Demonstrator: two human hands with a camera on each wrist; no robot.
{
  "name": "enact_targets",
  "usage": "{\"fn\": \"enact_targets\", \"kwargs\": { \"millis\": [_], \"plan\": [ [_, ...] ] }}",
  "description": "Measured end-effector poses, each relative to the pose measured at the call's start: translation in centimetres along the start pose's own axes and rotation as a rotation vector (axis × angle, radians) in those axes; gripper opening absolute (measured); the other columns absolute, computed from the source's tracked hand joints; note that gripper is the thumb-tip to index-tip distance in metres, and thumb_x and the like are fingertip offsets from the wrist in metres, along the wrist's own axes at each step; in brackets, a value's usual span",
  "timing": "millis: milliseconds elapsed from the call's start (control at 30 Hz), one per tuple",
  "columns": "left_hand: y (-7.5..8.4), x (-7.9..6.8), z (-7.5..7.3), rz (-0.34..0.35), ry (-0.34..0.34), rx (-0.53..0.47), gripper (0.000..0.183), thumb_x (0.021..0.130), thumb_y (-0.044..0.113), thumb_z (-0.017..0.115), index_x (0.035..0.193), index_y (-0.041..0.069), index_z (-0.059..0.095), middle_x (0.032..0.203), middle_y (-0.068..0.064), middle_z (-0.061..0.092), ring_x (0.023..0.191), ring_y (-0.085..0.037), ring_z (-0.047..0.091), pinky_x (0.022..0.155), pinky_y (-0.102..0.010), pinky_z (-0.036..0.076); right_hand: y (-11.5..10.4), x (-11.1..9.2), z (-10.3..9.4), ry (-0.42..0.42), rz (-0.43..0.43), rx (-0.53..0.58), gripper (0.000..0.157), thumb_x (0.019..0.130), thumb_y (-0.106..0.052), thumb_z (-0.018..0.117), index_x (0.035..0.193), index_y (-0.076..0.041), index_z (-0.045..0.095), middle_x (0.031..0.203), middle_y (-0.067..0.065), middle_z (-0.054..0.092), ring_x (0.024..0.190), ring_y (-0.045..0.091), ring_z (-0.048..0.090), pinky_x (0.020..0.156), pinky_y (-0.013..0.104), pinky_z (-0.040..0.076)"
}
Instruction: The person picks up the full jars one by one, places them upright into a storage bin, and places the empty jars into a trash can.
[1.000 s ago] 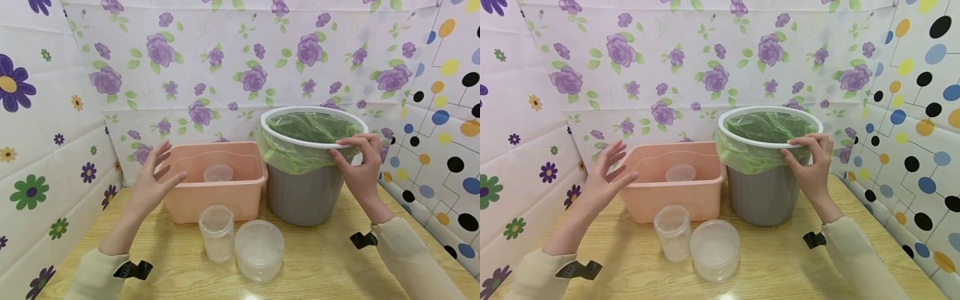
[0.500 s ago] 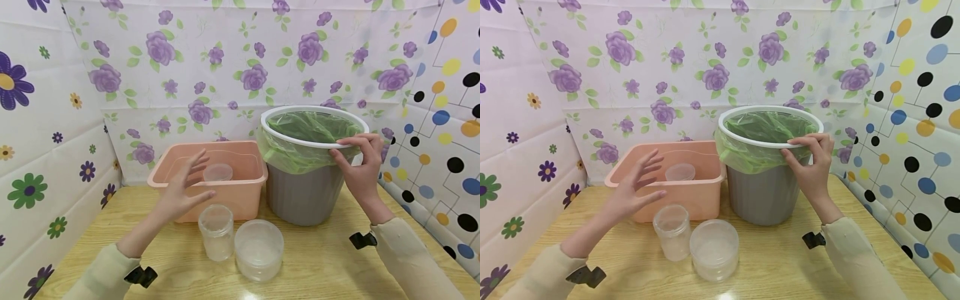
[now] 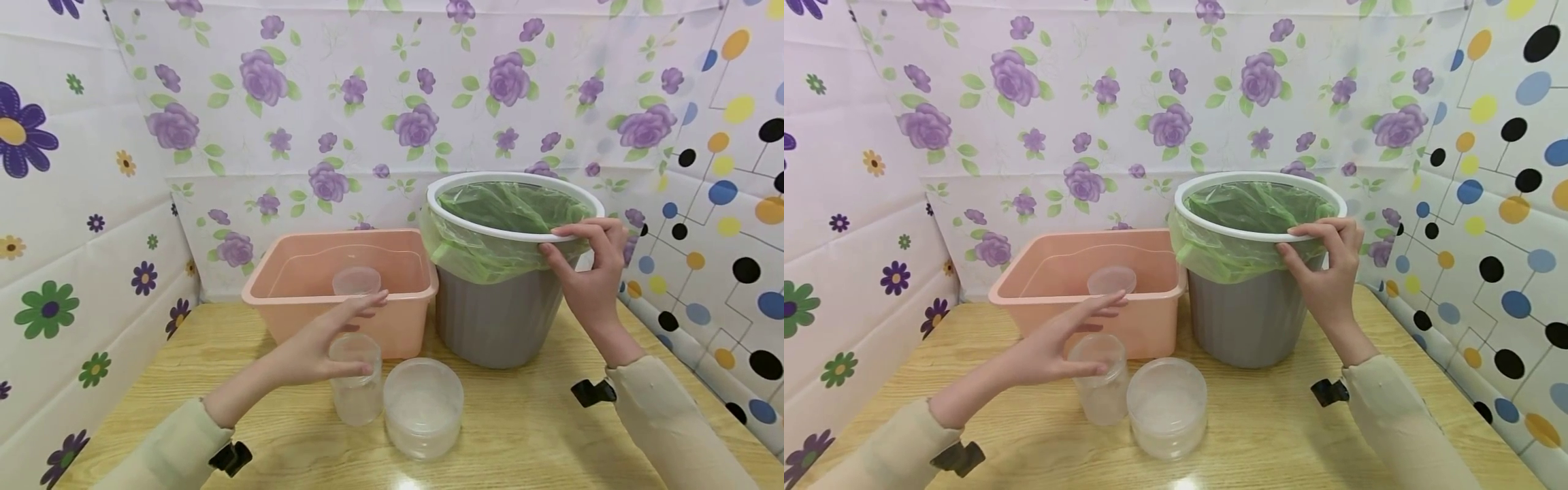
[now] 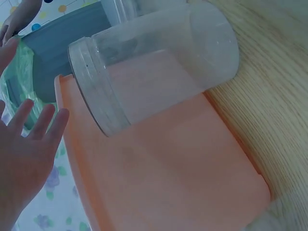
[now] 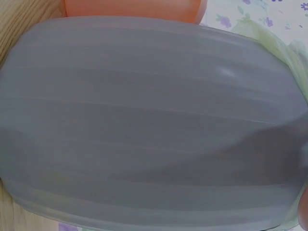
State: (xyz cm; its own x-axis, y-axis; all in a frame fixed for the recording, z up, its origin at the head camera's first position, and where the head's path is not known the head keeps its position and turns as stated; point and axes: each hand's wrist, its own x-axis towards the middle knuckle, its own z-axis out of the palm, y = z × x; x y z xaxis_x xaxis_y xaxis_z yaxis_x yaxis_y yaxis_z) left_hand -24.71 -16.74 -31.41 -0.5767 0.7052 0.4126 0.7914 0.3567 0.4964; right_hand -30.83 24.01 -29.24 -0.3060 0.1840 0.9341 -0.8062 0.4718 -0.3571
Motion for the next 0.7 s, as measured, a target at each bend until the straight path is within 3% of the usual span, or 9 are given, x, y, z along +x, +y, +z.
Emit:
{"fn": "enact_targets", "kwargs": {
  "millis": [133, 333, 700],
  "plan": [
    [-0.2, -0.1, 0.0, -0.016, -0.085, 0.032, 0.089, 0.083, 0.024, 0.08, 0.156, 0.019, 0.029, 0.156, -0.004, 0.042, 0.135, -0.031, 0.049, 0.106, -0.051, 0.049, -0.2, 0.0, -0.1, -0.005, -0.001, -0.002, 0.035, 0.08, -0.022, 0.082, 0.096, 0.006, 0.07, 0.106, -0.022, 0.051, 0.11, 0.005, 0.039, 0.099, 0.026, 0.027],
    [-0.6, -0.2, 0.0, -0.055, -0.181, 0.106, 0.086, 0.083, 0.031, 0.08, 0.154, 0.02, 0.034, 0.153, 0.005, 0.045, 0.141, -0.019, 0.044, 0.115, -0.047, 0.04, -0.2, 0.1, -0.1, -0.009, -0.012, 0.002, 0.037, 0.081, -0.026, 0.082, 0.096, 0.006, 0.07, 0.107, -0.022, 0.051, 0.111, 0.005, 0.039, 0.1, 0.027, 0.027],
    [-1.6, -0.5, -0.3, -0.113, -0.246, 0.107, 0.083, 0.083, 0.037, 0.079, 0.154, 0.023, 0.036, 0.158, 0.002, 0.038, 0.147, -0.024, 0.034, 0.118, -0.054, 0.032, -0.2, 0.0, 0.0, -0.005, -0.01, 0.01, 0.035, 0.081, -0.021, 0.081, 0.095, 0.008, 0.069, 0.107, -0.023, 0.05, 0.111, 0.004, 0.038, 0.1, 0.027, 0.027]
  ]
}}
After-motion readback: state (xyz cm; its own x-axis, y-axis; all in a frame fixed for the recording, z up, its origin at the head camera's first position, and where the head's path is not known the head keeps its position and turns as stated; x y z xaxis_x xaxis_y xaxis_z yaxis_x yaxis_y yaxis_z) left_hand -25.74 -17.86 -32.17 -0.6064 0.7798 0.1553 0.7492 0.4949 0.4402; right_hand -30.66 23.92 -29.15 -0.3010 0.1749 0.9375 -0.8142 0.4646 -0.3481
